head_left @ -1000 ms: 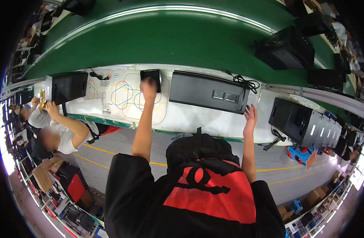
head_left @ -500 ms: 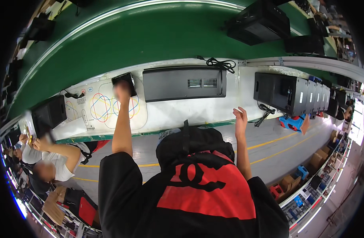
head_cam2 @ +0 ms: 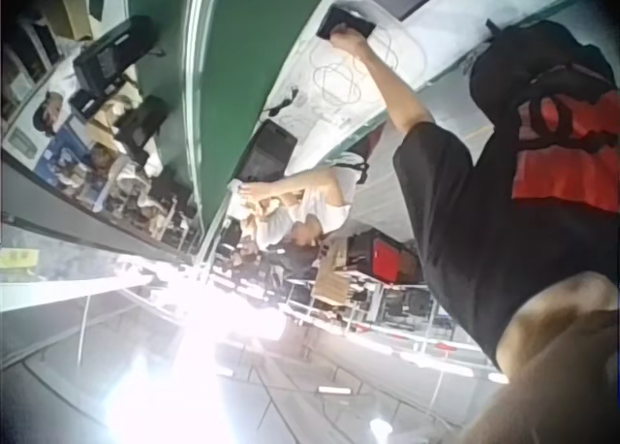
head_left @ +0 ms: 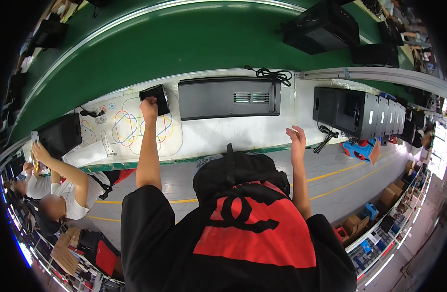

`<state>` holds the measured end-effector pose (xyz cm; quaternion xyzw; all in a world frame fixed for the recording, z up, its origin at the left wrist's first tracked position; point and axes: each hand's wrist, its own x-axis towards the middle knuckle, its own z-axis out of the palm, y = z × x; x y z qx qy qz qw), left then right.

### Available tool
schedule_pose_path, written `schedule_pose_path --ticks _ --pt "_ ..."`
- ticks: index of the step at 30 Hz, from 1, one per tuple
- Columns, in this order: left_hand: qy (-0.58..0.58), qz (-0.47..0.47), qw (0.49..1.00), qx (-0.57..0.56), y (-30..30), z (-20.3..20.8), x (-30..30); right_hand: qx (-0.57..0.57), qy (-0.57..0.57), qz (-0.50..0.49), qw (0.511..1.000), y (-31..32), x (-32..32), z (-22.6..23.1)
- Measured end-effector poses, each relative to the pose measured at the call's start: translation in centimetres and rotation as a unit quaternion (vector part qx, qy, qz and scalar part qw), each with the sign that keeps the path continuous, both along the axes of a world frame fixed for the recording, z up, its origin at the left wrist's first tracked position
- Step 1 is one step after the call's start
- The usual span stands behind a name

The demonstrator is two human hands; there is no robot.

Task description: Attaching small plastic components and inspecting the housing of an electronic device on an assembly line.

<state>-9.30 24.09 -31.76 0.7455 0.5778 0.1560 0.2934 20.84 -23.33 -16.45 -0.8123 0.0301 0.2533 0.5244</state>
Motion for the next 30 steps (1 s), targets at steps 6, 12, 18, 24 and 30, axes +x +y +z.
schedule_pose_path --ticks 6,12,18,24,30 --pt "-0.028 0.025 0.999 -0.029 -0.1 0.5 0.4 0.022 0.015 0.006 1.000 0.4 0.0 0.3" --pt "-0.186 0.115 0.965 -0.143 -0.4 -0.4 -0.8 0.029 0.003 0.022 0.999 -0.4 -0.3 0.5" --pt "-0.335 0.053 0.931 -0.133 -3.4 7.0 0.1 0.010 -0.051 0.034 0.998 2.2 -1.4 3.5" --pt "-0.341 -0.179 0.916 -0.112 -12.7 29.6 6.3 0.151 -0.230 0.293 0.916 14.6 -7.1 19.1" --pt "-0.425 -0.323 0.837 -0.119 -16.6 37.1 7.6 0.354 -0.293 0.399 0.793 19.4 -7.6 23.5"
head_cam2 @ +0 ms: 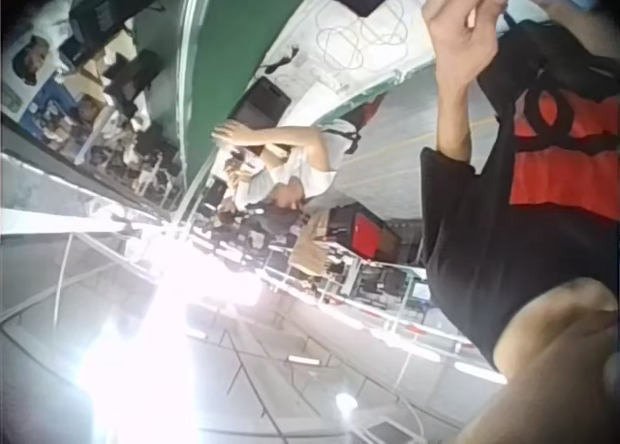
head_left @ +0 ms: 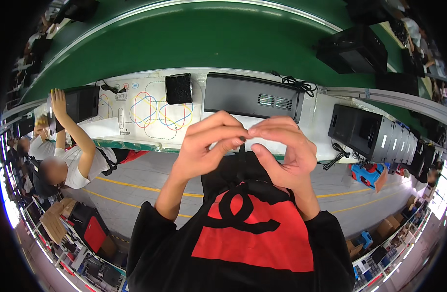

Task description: Attaching small plastic components and inspecting the housing of an electronic device on an assembly line.

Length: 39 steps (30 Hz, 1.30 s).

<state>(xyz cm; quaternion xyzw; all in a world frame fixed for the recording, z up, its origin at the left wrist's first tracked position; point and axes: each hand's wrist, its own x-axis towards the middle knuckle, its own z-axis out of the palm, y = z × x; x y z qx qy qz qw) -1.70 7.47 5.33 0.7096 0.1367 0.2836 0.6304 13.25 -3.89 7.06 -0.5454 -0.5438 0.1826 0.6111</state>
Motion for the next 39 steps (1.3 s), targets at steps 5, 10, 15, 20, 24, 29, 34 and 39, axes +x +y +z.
schedule_pose_path --ticks 5,10,15,20,24,29,34,39 --pt "0.032 -0.052 0.998 -0.029 -1.5 1.3 0.5 0.010 -0.082 0.007 0.997 -1.5 1.0 0.6" --pt "0.083 -0.078 0.993 0.017 -2.3 1.5 1.7 -0.026 -0.206 -0.008 0.978 -3.4 1.9 0.9" --pt "0.130 -0.146 0.981 0.012 -3.7 -0.8 3.1 -0.076 -0.262 -0.018 0.962 -6.2 2.1 -1.2" --pt "0.240 -0.180 0.940 -0.164 -5.9 -6.4 4.1 -0.153 -0.117 -0.085 0.978 -9.5 3.8 -7.0" --pt "0.253 -0.129 0.929 -0.236 -7.0 -10.6 3.8 -0.275 -0.052 -0.203 0.938 -13.1 9.7 -17.1" --pt "0.268 -0.095 0.930 -0.234 -7.1 -11.7 3.1 -0.289 -0.056 -0.228 0.928 -12.1 11.7 -21.1" --pt "0.262 -0.059 0.936 -0.228 -6.9 -12.6 2.4 -0.286 -0.145 -0.173 0.931 -11.3 11.8 -22.3" --pt "0.259 -0.032 0.936 -0.236 -6.9 -12.3 2.1 -0.337 -0.198 -0.201 0.898 -10.7 11.5 -22.1"
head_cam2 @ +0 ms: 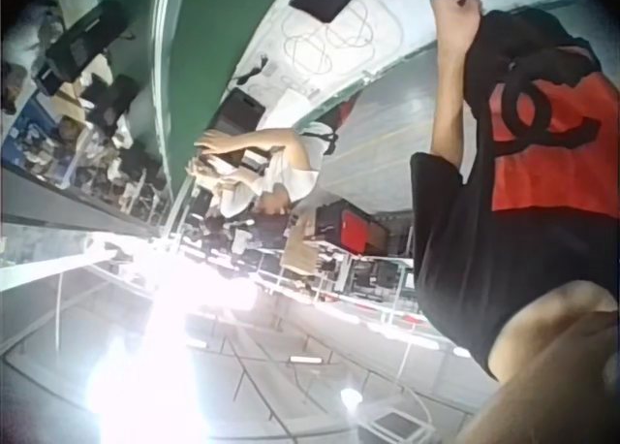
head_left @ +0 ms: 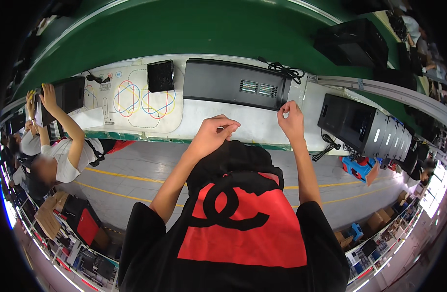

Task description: Attaching small plastic components and inspecting the housing of an electronic device on an assembly line.

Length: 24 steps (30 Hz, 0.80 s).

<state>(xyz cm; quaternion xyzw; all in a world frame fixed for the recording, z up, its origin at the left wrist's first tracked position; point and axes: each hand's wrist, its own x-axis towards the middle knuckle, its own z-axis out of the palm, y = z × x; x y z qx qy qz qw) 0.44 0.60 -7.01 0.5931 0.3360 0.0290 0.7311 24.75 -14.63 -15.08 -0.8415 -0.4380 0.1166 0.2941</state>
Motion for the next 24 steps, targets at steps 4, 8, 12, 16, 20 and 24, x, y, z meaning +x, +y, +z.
schedule_pose_path --ticks 4,8,12,16,20,24 --pt "-0.020 0.031 0.999 -0.031 0.1 -0.1 -0.1 -0.004 0.042 -0.022 0.999 0.1 0.1 0.0" --pt "-0.095 0.101 0.975 -0.174 0.4 0.6 0.1 -0.052 0.148 -0.106 0.982 0.7 1.4 -0.9" --pt "-0.206 0.157 0.930 -0.262 0.3 3.0 0.6 -0.062 0.328 -0.210 0.919 1.6 3.3 -2.0" --pt "-0.246 0.161 0.915 -0.276 0.1 5.4 0.8 -0.065 0.307 -0.215 0.925 1.2 2.8 -2.6" --pt "-0.284 0.136 0.905 -0.285 -0.1 6.6 0.6 -0.005 0.467 -0.270 0.842 0.9 3.0 -2.7" --pt "-0.319 0.126 0.894 -0.290 -0.3 6.9 0.7 -0.031 0.451 -0.285 0.845 1.1 3.1 -2.3"
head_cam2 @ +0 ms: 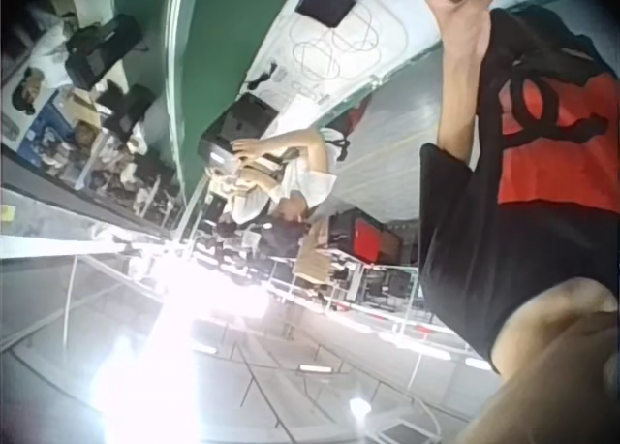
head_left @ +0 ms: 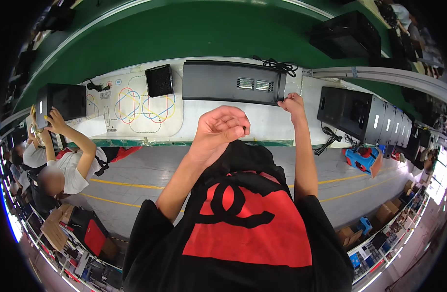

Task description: Attaching small plastic components and inspecting the housing of an electronic device on an assembly line.

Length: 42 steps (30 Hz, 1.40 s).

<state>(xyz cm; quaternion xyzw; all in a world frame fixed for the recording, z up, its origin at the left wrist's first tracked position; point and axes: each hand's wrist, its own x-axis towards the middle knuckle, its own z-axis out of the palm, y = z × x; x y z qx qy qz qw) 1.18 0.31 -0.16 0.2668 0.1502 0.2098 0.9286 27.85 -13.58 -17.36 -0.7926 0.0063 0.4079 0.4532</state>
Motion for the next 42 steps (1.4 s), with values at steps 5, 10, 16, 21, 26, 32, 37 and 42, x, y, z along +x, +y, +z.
schedule_pose_path --ticks 5,10,16,21,26,32,37,42 --pt "-0.048 -0.007 0.998 -0.028 -0.1 -0.6 0.4 0.008 -0.100 0.057 0.993 -0.8 -0.3 -0.8" --pt "-0.075 -0.022 0.995 -0.065 -1.0 -0.5 0.7 -0.012 -0.145 0.085 0.986 -1.5 -0.7 0.0" --pt "-0.031 -0.027 0.999 -0.035 -1.1 -1.9 -0.2 0.320 -0.234 0.148 0.906 0.7 -9.6 17.7" --pt "0.094 -0.108 0.990 -0.011 -1.9 -2.2 0.2 0.292 -0.291 0.270 0.870 0.5 -13.0 20.9" --pt "0.116 -0.154 0.981 -0.033 -2.5 -3.9 0.5 0.267 -0.276 0.286 0.878 -0.6 -12.7 19.7" --pt "0.154 -0.167 0.972 -0.067 -2.7 -6.4 1.2 0.247 -0.327 0.320 0.854 -0.1 -11.0 15.9" --pt "0.267 -0.092 0.959 -0.006 -2.2 -11.2 -0.1 0.134 -0.460 0.382 0.790 0.1 -3.8 5.9" --pt "0.319 -0.019 0.947 -0.017 -0.6 -13.5 -5.3 0.097 -0.561 0.502 0.651 1.4 -2.6 4.4"
